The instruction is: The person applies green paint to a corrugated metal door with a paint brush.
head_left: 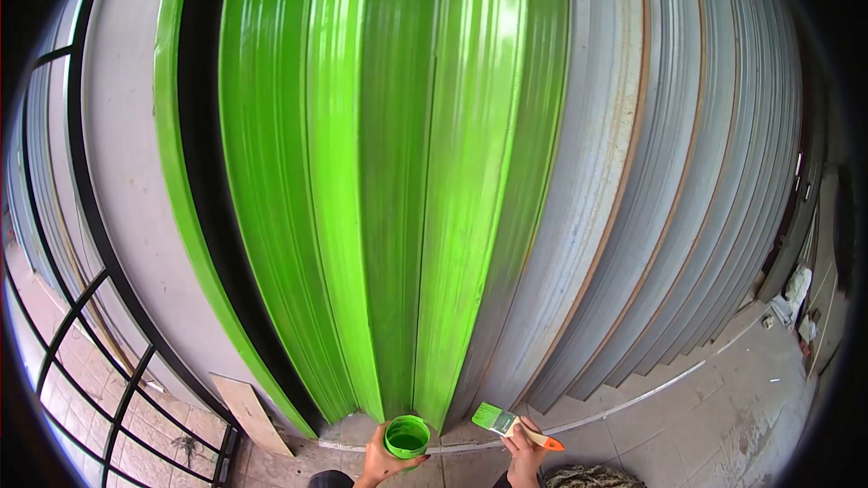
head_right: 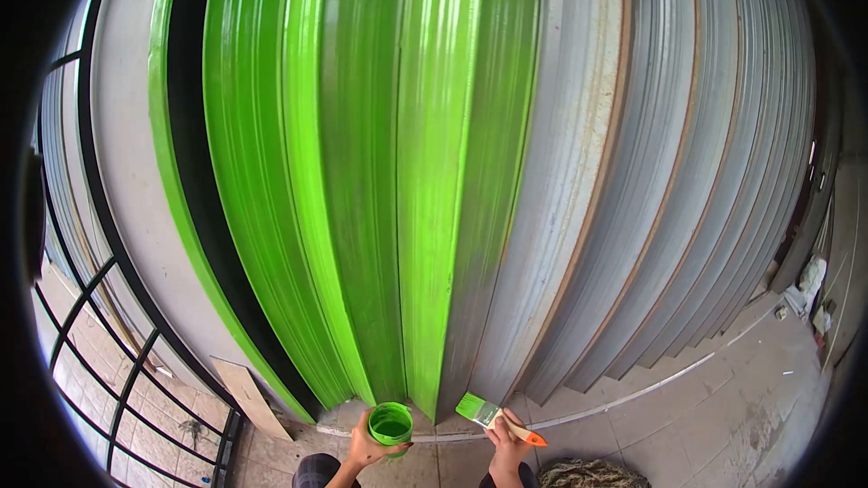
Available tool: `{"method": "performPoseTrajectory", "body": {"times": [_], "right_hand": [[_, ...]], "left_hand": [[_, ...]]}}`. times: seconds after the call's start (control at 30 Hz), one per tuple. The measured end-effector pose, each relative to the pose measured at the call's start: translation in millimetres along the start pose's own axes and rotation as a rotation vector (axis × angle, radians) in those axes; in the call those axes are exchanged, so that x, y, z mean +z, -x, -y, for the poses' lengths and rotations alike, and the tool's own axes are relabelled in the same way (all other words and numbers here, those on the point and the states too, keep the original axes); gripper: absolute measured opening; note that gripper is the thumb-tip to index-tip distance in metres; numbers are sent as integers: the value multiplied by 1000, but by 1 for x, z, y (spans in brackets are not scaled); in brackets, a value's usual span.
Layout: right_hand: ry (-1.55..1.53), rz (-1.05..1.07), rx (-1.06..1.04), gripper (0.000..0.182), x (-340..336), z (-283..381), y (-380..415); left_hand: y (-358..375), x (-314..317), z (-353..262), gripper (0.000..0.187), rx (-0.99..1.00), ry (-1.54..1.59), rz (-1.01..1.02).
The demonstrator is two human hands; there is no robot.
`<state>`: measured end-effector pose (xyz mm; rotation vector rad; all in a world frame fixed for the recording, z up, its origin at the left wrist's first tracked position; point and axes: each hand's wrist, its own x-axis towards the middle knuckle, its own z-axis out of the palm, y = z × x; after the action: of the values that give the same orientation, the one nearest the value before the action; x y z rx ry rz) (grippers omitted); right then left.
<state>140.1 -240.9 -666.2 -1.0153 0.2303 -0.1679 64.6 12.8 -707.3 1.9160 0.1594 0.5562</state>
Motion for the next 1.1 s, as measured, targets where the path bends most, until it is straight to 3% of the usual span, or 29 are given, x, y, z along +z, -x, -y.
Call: {"method": "performPoseTrajectory", "body": {"times": [0.13,0.17,0.3,0.43,0.57,0.7,0.8,0.83,0.97,1.07,1.1], "right_hand": [[134,173,-5,35,10,28,10],[396,164,60,39,24,51,24],[494,408,-125,34,53,87,32],[570,639,-74,34,56,98,19],[507,801,60,32,40,88,-14],[400,834,-30,34,28,102,-37],[236,850,7,36,14,122,-59],[220,880,35,36,7,125,-67],[153,939,52,37,-10,132,-90],[49,988,94,36,-19,126,-96],[-13,1010,151,37,-18,123,-91]], "left_hand": [[-7,-5,1,93,41,48,23],[-6,-1,9,92,51,75,2],[-6,6,15,94,66,111,72],[-5,5,-3,98,143,34,181],[3,13,-24,106,194,70,172],[11,18,-36,104,45,116,173],[22,9,-100,108,-140,17,143],[23,10,-99,93,21,50,72],[18,-8,-145,90,16,-27,101],[24,-1,-134,112,88,-61,71],[32,4,-140,120,-25,-130,42]]}}
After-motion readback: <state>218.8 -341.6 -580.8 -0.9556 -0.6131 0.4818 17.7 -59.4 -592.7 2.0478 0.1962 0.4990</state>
